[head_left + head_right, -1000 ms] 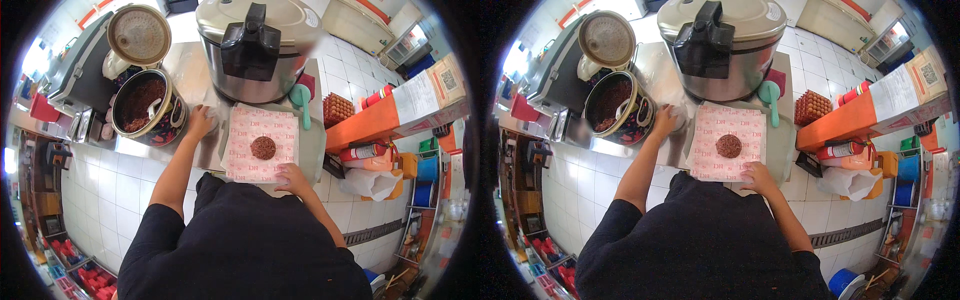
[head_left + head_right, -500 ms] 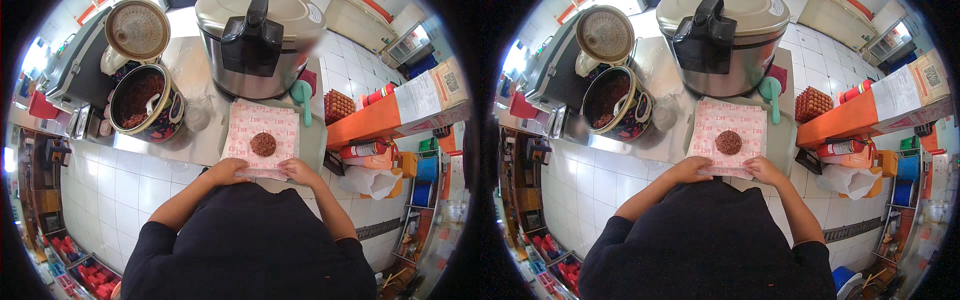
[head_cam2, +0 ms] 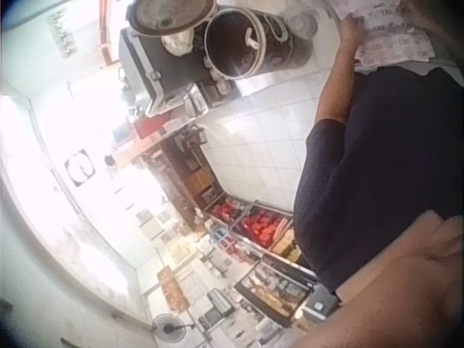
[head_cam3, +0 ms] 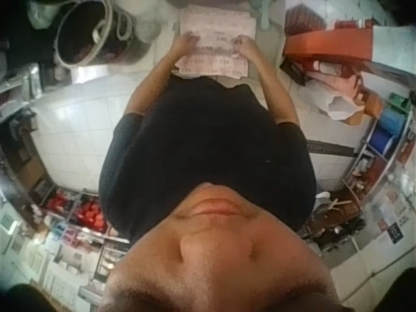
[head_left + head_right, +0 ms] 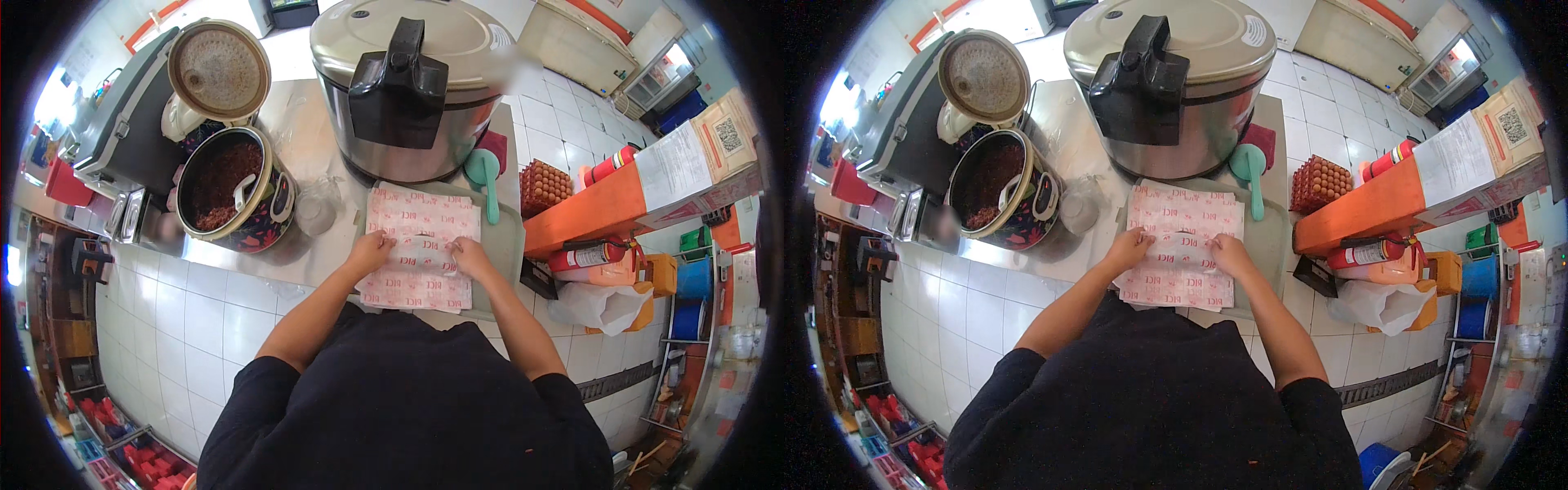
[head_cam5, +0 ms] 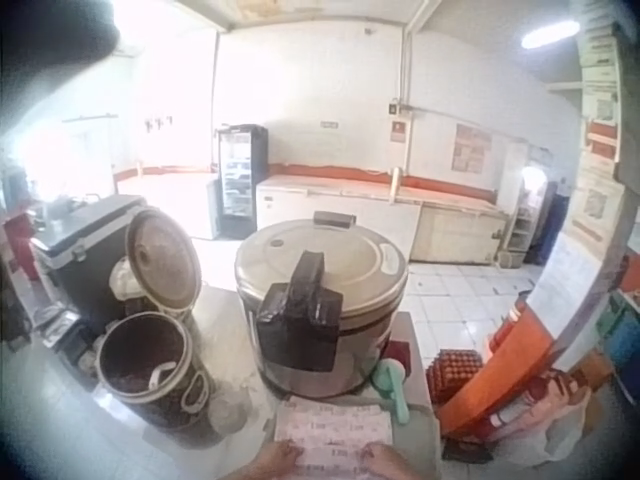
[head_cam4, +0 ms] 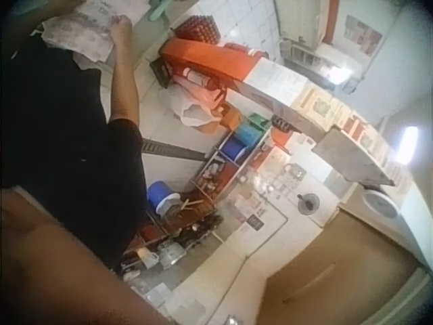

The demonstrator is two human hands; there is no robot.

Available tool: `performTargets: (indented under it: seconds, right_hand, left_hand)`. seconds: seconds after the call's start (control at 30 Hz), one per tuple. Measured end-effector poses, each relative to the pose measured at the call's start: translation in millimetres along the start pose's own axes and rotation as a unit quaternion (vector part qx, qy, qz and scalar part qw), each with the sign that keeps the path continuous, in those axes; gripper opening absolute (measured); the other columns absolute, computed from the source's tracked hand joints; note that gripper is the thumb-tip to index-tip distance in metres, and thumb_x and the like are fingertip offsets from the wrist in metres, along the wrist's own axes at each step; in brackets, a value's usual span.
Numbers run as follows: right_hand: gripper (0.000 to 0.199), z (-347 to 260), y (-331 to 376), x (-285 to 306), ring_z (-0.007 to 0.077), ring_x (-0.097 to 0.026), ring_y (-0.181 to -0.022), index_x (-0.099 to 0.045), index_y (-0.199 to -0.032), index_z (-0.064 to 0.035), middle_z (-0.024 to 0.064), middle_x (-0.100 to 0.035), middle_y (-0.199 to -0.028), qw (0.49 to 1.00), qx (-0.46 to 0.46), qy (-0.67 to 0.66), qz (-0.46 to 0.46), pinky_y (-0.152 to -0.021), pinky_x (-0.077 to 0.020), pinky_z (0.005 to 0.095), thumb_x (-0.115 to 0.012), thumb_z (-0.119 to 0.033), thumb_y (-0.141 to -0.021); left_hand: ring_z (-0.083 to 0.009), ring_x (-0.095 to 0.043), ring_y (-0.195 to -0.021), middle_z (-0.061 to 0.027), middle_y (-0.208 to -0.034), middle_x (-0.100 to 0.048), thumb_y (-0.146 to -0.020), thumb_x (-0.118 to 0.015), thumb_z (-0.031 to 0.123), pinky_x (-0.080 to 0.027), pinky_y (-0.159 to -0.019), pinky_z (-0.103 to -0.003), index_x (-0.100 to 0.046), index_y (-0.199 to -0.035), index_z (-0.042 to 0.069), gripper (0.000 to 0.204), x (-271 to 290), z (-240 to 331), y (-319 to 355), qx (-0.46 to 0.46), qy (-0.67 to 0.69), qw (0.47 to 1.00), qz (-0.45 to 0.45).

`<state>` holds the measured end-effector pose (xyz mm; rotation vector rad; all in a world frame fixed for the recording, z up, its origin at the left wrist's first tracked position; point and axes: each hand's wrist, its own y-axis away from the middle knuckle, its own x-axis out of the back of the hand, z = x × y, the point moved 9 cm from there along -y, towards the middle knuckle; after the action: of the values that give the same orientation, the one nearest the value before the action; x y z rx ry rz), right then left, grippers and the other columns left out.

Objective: The recorder is scooping cooked red rice from a large rice cooker into a small plastic cup and then wrapping the portion in paper.

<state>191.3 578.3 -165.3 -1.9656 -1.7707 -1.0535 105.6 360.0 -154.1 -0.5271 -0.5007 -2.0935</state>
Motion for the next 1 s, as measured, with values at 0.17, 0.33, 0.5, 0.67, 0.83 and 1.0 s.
performTargets:
  seconds: [0.17,0.33,0.5,0.67,0.83,1.0]
  right_hand:
    - [0.025,-11.8,35.3,-4.5,0.0362,-0.059,-0.064,-0.058,-0.084,0.0007,0.0199,-0.06,-0.07,0.999,0.025,0.011,0.047,-0.061,-0.0461,0.0386,-0.057,-0.024,-0.084]
    - [0.023,-28.5,39.5,-11.1,0.036,-0.058,-0.077,-0.059,-0.082,-0.0039,0.0192,-0.06,-0.084,0.998,0.03,0.061,0.016,-0.065,-0.0454,0.0426,-0.063,-0.027,-0.078]
    - [0.049,-51.6,-0.9,11.7,0.0303,-0.049,-0.104,-0.061,-0.098,-0.0125,0.0105,-0.052,-0.11,0.966,0.116,0.229,0.02,-0.082,-0.0439,0.0407,-0.081,-0.029,-0.057]
    - [0.09,-76.7,-31.5,-1.1,0.0322,-0.039,-0.116,-0.051,-0.12,-0.0159,0.0108,-0.045,-0.12,0.934,0.181,0.286,-0.117,-0.092,-0.0393,0.042,-0.087,-0.03,-0.04]
    - [0.078,-59.0,-56.0,-1.9,0.0306,-0.051,-0.102,-0.052,-0.116,-0.0126,0.0135,-0.054,-0.111,0.953,0.164,0.215,-0.136,-0.086,-0.0435,0.038,-0.086,-0.024,-0.047]
    - [0.042,-80.6,-28.6,1.9,0.0276,-0.061,-0.074,-0.062,-0.093,-0.0054,0.0136,-0.064,-0.083,0.956,0.194,0.126,-0.182,-0.07,-0.048,0.0343,-0.08,-0.018,-0.058]
  left_hand:
    - [-0.0362,-0.06,-0.064,-0.0232,-0.07,-0.06,-0.085,-0.055,0.021,-0.046,-0.059,-0.042,-0.053,-0.084,-0.003,0.024,0.7,13.6,26.2,-0.006,-0.053,0.998,-0.023]
    - [-0.0353,-0.06,-0.08,-0.0206,-0.082,-0.061,-0.083,-0.059,0.021,-0.046,-0.071,-0.043,-0.053,-0.094,0.0,0.024,-11.4,19.1,35.7,0.02,-0.158,0.984,-0.077]
    - [-0.0318,-0.047,-0.111,-0.0188,-0.123,-0.046,-0.081,-0.061,0.025,-0.038,-0.089,-0.045,-0.049,-0.114,0.005,0.041,-1.3,97.3,55.9,-0.274,-0.152,0.95,0.005]
    - [-0.0281,-0.028,-0.132,-0.015,-0.142,-0.028,-0.083,-0.058,0.031,-0.023,-0.105,-0.049,-0.038,-0.131,0.004,0.059,-64.7,91.0,99.9,-0.387,-0.19,0.869,-0.245]
    - [-0.0249,-0.016,-0.137,-0.0108,-0.148,-0.017,-0.086,-0.052,0.035,-0.018,-0.107,-0.051,-0.026,-0.138,0.004,0.066,-64.2,78.3,85.7,-0.334,-0.224,0.887,-0.226]
    - [-0.0262,-0.023,-0.134,-0.0121,-0.145,-0.023,-0.085,-0.053,0.035,-0.023,-0.105,-0.05,-0.029,-0.136,0.003,0.065,-63.0,71.8,80.9,-0.324,-0.207,0.898,-0.215]
